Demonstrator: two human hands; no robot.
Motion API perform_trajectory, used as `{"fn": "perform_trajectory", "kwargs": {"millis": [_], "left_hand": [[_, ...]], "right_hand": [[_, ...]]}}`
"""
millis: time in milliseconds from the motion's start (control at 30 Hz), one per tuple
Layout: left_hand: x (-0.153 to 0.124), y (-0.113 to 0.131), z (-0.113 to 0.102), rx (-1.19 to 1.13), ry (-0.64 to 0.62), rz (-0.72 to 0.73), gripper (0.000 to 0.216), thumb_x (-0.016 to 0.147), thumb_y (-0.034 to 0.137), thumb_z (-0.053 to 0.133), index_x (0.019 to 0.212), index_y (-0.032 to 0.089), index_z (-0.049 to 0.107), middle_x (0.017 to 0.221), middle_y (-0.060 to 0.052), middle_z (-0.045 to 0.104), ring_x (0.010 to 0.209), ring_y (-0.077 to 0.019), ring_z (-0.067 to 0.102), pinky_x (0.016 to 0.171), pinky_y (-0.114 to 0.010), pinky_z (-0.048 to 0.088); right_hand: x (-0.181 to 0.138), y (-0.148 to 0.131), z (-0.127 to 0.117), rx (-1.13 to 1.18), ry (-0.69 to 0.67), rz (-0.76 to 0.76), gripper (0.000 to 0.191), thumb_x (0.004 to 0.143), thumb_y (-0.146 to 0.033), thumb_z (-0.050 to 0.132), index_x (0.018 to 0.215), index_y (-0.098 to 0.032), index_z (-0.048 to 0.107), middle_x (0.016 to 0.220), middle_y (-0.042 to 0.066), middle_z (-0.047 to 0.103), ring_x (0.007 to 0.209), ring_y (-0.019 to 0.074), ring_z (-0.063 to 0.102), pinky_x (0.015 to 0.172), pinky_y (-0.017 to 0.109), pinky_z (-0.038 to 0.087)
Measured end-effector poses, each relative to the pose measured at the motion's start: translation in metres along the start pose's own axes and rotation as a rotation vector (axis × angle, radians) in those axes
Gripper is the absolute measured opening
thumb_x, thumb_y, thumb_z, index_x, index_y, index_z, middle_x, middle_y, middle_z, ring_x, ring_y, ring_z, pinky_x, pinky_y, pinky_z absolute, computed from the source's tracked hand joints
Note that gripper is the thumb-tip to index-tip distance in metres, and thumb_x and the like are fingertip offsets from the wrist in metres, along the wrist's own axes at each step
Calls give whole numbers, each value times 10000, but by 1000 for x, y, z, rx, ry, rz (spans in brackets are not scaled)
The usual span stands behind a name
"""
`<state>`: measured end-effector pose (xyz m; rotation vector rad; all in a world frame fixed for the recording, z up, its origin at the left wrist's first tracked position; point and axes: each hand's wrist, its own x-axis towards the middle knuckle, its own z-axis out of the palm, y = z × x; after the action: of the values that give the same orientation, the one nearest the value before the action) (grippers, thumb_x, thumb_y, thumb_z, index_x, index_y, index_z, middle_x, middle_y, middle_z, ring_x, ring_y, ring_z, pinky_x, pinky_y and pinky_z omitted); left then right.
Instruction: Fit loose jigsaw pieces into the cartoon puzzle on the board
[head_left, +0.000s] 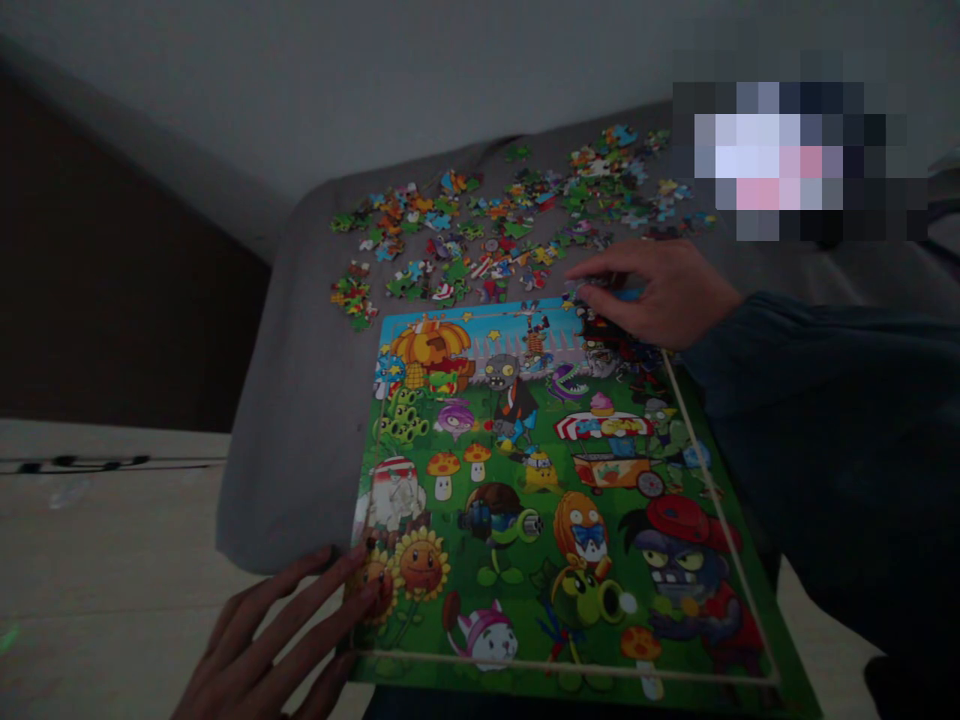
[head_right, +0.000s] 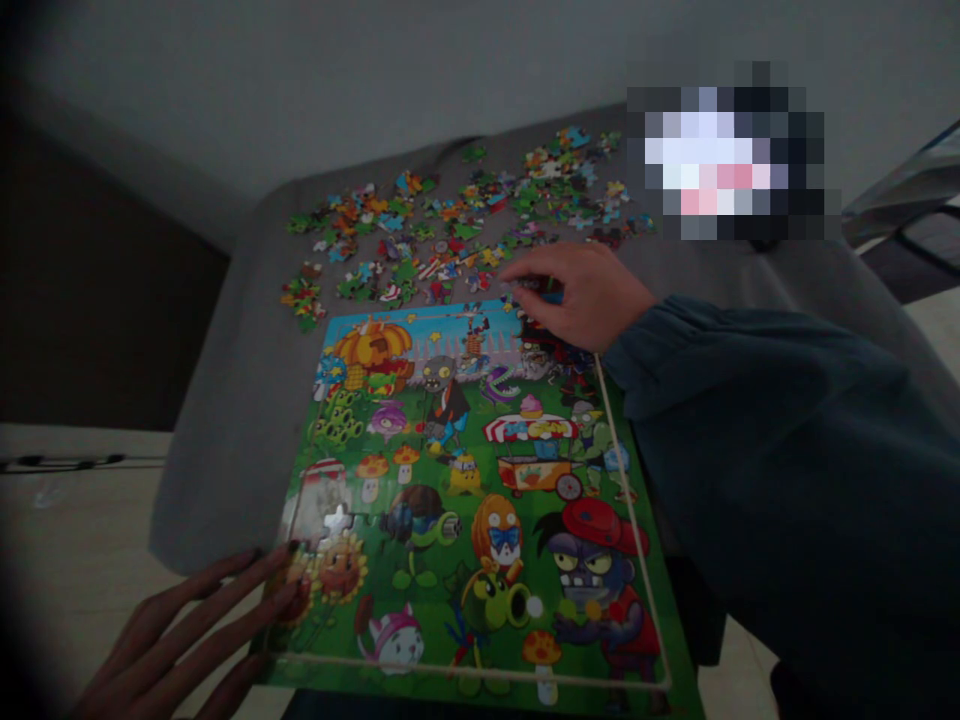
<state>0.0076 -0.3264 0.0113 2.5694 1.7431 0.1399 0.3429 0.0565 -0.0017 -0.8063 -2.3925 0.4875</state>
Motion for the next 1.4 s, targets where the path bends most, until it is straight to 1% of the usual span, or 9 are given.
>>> {"fn": "perform_trajectory", "kwargs": {"millis": [233, 467, 633, 833, 900, 1000, 1133, 1267, 1400], "left_hand": [[1, 2, 0, 1, 9, -16, 580, 954, 185, 551, 1511, 317, 461, 1470, -10, 590, 1289, -259, 550, 977, -370, 480], [2, 7, -3, -16, -29, -21, 627, 944, 115, 556, 1524, 320, 436, 1548, 6, 507, 1326, -262, 505, 1026, -388, 442], [-1, 9, 0, -15, -21, -51, 590, 950, 136, 564, 1501, 323, 468, 1531, -11, 522, 1334, -273, 505, 1022, -402, 458], [0, 14, -3, -40, -9, -78, 597, 946, 114, 566, 1490, 344, 480, 1580, -15, 452, 1337, -258, 506, 1031, -376, 457], [0, 16, -3, -34, -10, -90, 584, 947, 112, 562, 1478, 345, 497, 1563, -19, 473, 1327, -255, 518, 1028, -369, 463], [-3, 19, -2, -39, -3, -106, 573, 941, 98, 567, 1462, 331, 519, 1505, -26, 543, 1305, -244, 543, 1035, -361, 469], [-6, 20, 0, -44, 0, -83, 530, 941, 103, 581, 1435, 292, 548, 1437, -37, 613, 1289, -239, 562, 1039, -357, 466], [-5, 19, 1, -32, -3, -69, 513, 949, 100, 574, 1429, 280, 550, 1429, -41, 614, 1299, -245, 542, 1044, -369, 451], [-4, 18, 0, -42, -4, -64, 566, 938, 72, 579, 1463, 275, 511, 1451, -49, 587, 1298, -245, 531, 1048, -379, 442]], "right_hand": [[-1, 0, 1, 0, 4, 5, 236, 909, -291, 615, 1095, -270, 759, 1043, 56, 781, 862, 258, 725, 803, 421, 584], [-2, -1, 1, 28, 13, 9, 223, 912, -314, 627, 1084, -287, 767, 986, 38, 786, 823, 260, 723, 785, 414, 589], [-2, 0, 1, 29, 11, -1, 227, 903, -295, 639, 1092, -279, 765, 988, 46, 784, 826, 263, 729, 799, 420, 588], [-2, 1, 2, 23, 4, 8, 219, 906, -311, 645, 1088, -295, 764, 969, 36, 785, 795, 253, 721, 770, 412, 590], [-2, 1, 2, 22, 8, 5, 218, 905, -307, 644, 1084, -286, 766, 961, 38, 784, 788, 250, 718, 766, 404, 586], [-3, 0, 2, 9, 15, -9, 228, 900, -282, 632, 1081, -257, 769, 930, 44, 782, 760, 238, 712, 750, 384, 579], [-3, 1, 3, -5, 24, -34, 242, 891, -280, 627, 1074, -215, 771, 916, 57, 780, 731, 224, 703, 730, 370, 574], [-3, 3, 3, 24, 10, -18, 248, 892, -296, 635, 1090, -228, 768, 924, 56, 780, 739, 233, 703, 739, 379, 571], [-3, 3, 3, 53, 16, -3, 229, 897, -289, 636, 1081, -267, 771, 941, 44, 780, 766, 252, 713, 761, 402, 567]]}}
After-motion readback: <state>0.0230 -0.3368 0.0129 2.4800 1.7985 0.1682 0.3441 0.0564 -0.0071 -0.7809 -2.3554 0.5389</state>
